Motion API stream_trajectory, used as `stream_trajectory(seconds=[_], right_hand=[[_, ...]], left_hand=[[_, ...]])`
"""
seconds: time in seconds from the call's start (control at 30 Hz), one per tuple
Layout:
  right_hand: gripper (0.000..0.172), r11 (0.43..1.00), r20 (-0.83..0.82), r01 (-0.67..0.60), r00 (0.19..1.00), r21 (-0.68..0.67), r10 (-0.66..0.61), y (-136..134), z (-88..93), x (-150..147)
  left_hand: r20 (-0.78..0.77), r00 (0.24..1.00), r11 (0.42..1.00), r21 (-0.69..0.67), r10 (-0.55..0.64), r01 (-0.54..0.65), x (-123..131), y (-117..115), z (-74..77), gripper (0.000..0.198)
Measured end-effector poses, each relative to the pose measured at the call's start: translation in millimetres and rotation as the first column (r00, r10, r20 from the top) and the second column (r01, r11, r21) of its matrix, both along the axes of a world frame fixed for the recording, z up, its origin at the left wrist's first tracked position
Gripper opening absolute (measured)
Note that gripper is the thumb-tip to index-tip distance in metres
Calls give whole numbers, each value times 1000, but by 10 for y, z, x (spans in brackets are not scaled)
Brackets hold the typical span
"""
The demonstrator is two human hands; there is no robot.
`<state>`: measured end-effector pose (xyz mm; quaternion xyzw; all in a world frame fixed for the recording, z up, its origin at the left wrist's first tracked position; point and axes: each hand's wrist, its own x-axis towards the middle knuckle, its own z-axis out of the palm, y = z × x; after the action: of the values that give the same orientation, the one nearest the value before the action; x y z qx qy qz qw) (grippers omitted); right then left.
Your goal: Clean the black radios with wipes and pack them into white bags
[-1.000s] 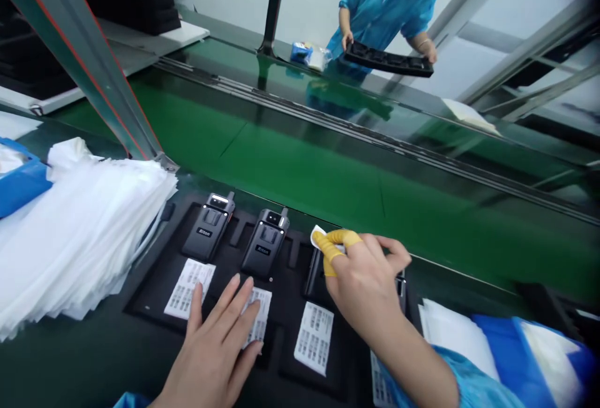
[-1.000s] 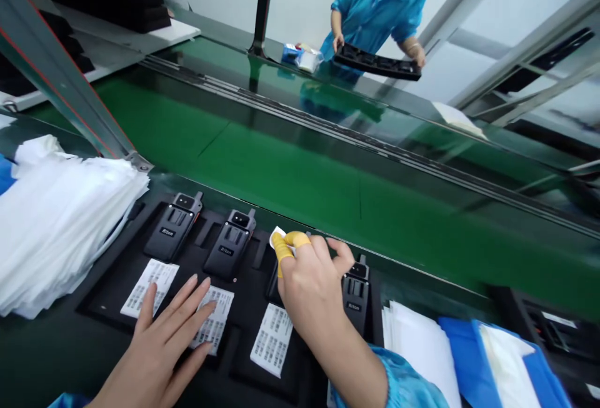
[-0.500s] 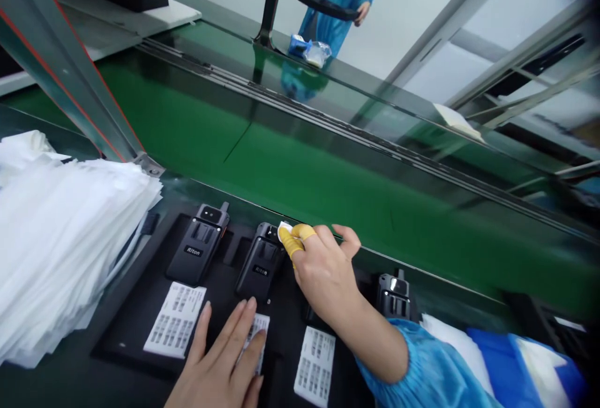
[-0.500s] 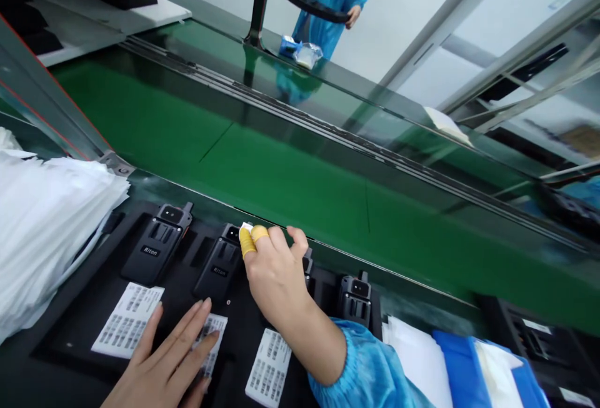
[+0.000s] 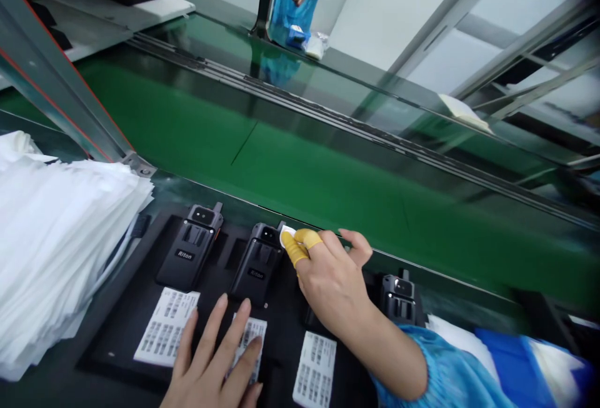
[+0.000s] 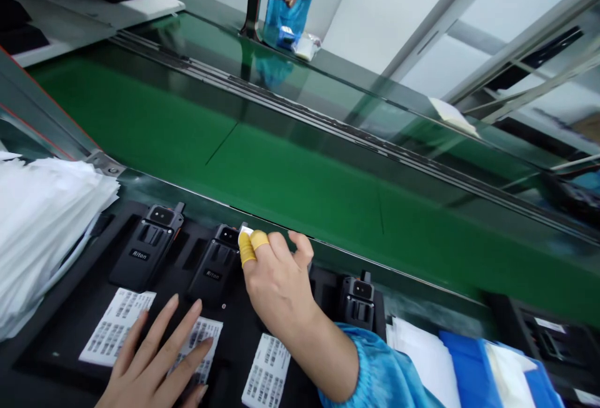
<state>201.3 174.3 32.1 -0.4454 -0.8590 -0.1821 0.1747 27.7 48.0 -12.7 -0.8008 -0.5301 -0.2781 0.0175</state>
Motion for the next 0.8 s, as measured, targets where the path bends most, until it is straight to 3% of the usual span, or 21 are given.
stream_trajectory(seconds=[0.17, 0.3, 0.43, 0.53, 0.67, 0.8], right_hand=[[28, 999, -7, -30, 1000, -29, 30, 1, -60, -22], [30, 999, 28, 24, 999, -46, -22, -18, -114, 123], [30, 994, -21, 92, 995, -64, -93, -11, -54, 265], [25, 997, 17, 10, 1000, -74, -9, 19, 61, 261], [24, 993, 35, -113, 993, -41, 115, 88, 170, 28], [24, 977, 67, -214, 975, 2, 213, 141, 173, -339]], left_hand=[[-45, 999, 999, -30, -12, 11, 12, -7, -29, 30], [-50, 999, 1000, -16, -18, 18, 8, 2, -22, 31], [-25, 999, 1000, -3, -31, 31, -10, -5, -8, 27], [66, 998, 1000, 11, -18, 18, -15, -39, -11, 19], [236, 971, 994, 93, 39, -63, -73, -84, -13, 8], [162, 965, 976, 44, 204, -213, -240, -100, 0, 21]])
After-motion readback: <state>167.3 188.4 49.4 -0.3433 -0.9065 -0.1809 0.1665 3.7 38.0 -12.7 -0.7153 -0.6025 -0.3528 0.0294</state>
